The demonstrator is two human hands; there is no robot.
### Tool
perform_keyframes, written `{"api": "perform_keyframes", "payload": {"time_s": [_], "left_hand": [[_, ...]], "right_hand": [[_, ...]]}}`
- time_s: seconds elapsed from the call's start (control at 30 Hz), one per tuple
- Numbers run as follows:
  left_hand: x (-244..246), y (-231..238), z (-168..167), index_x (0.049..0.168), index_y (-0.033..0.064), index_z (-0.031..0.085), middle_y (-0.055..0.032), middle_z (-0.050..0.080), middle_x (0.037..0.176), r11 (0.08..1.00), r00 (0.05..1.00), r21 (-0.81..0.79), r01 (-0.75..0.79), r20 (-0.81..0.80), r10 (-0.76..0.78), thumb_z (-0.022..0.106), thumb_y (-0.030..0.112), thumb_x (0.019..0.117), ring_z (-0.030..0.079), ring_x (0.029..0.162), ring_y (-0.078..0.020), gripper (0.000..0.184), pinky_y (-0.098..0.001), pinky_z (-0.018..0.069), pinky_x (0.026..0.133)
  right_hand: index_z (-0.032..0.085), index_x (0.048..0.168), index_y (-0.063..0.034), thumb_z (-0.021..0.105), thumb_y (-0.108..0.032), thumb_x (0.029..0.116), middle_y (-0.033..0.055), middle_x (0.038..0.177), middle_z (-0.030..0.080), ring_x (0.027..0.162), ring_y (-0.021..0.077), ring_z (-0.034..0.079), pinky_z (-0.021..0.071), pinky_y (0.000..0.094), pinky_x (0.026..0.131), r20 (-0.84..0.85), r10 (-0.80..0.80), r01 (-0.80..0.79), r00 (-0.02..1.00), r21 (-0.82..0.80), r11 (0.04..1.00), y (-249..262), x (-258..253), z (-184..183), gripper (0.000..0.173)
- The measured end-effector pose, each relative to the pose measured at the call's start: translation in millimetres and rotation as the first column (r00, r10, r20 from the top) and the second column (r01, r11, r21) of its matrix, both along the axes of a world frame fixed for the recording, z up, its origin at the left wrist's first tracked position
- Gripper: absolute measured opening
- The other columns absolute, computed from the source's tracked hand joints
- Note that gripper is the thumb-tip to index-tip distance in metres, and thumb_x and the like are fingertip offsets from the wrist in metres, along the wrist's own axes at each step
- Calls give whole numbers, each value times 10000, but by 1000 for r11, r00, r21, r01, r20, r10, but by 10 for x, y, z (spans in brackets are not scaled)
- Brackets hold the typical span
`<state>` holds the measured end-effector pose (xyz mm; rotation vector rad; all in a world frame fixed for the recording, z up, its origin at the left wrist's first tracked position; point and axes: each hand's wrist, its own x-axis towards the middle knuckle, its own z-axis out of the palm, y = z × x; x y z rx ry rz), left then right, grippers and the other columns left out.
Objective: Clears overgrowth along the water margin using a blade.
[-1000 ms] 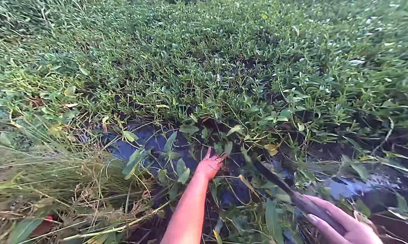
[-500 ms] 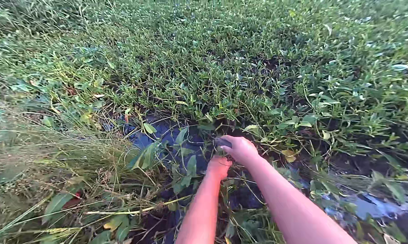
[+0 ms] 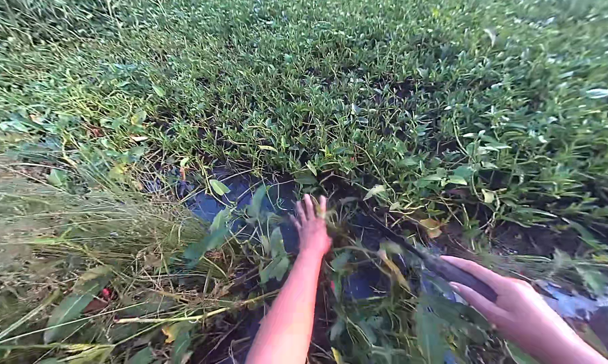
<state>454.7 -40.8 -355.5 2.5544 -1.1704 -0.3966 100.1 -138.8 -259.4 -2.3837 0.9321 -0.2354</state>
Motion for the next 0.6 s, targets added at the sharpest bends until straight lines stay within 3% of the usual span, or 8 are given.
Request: {"api": "perform_keyframes", "payload": {"time_s": [0.07,0.1,0.17,0.2,0.27,0.37,0.5,0.6], "left_hand": [[96,-191,-62,1680,216,23,-238,-94,1716,983,978,35,-180,-102,182,926,230,672,107,1543,-549,1354,-794,226,1141],[148,-255,-99,1672,192,-53,-253,-58,1714,966,952,73,-248,-168,257,926,247,688,233,1514,-534,1389,-756,311,1117],[232,-283,-193,1658,108,-71,-303,219,1655,935,897,153,-320,-268,351,902,275,736,422,1426,-490,1351,-698,378,1104],[235,-264,-223,1652,50,20,-302,380,1579,928,885,179,-327,-287,367,874,295,781,476,1393,-460,1244,-671,388,1109],[143,-178,-259,1553,-29,352,-278,570,1417,928,903,224,-298,-249,350,790,358,874,562,1315,-430,896,-641,419,1096],[-58,-41,-238,1350,13,614,-230,662,1294,942,959,261,-211,-133,252,706,333,940,613,1249,-397,528,-617,424,1095],[-268,112,-171,1304,44,673,-194,635,1371,953,988,287,-101,-87,131,617,246,997,558,1327,-362,372,-571,388,1138],[-174,279,-88,1461,105,561,-205,627,1382,956,988,292,-41,-133,83,603,246,1009,543,1342,-381,476,-558,378,1154]], "right_hand": [[631,1399,-333,571,-546,967,5,1095,756,872,156,732,610,486,732,31,-19,18,999,41,999,127,-81,47,485],[631,1403,-324,580,-532,973,10,1125,754,901,160,734,610,489,757,30,-16,14,999,59,998,160,-91,75,480],[637,1397,-333,583,-553,968,-11,1131,754,909,134,732,615,466,763,29,-7,5,1000,63,998,160,-49,90,485],[641,1386,-343,582,-563,959,-30,1108,756,888,119,729,616,454,745,30,-6,4,1000,50,999,129,8,84,484],[647,1364,-357,592,-527,954,-59,1052,756,847,105,728,624,446,716,20,12,-12,1000,12,1000,42,220,55,447],[637,1376,-357,657,-444,983,20,1010,757,873,212,730,599,547,787,-40,59,-57,997,46,997,-63,943,13,404],[627,1391,-321,651,-427,1003,89,1121,749,1039,308,717,557,614,909,-111,178,-167,978,103,981,54,2145,-131,403],[627,1392,-288,634,-405,1014,122,1161,735,1103,356,692,534,628,929,-310,255,-246,916,70,967,124,2506,-152,396]]}}
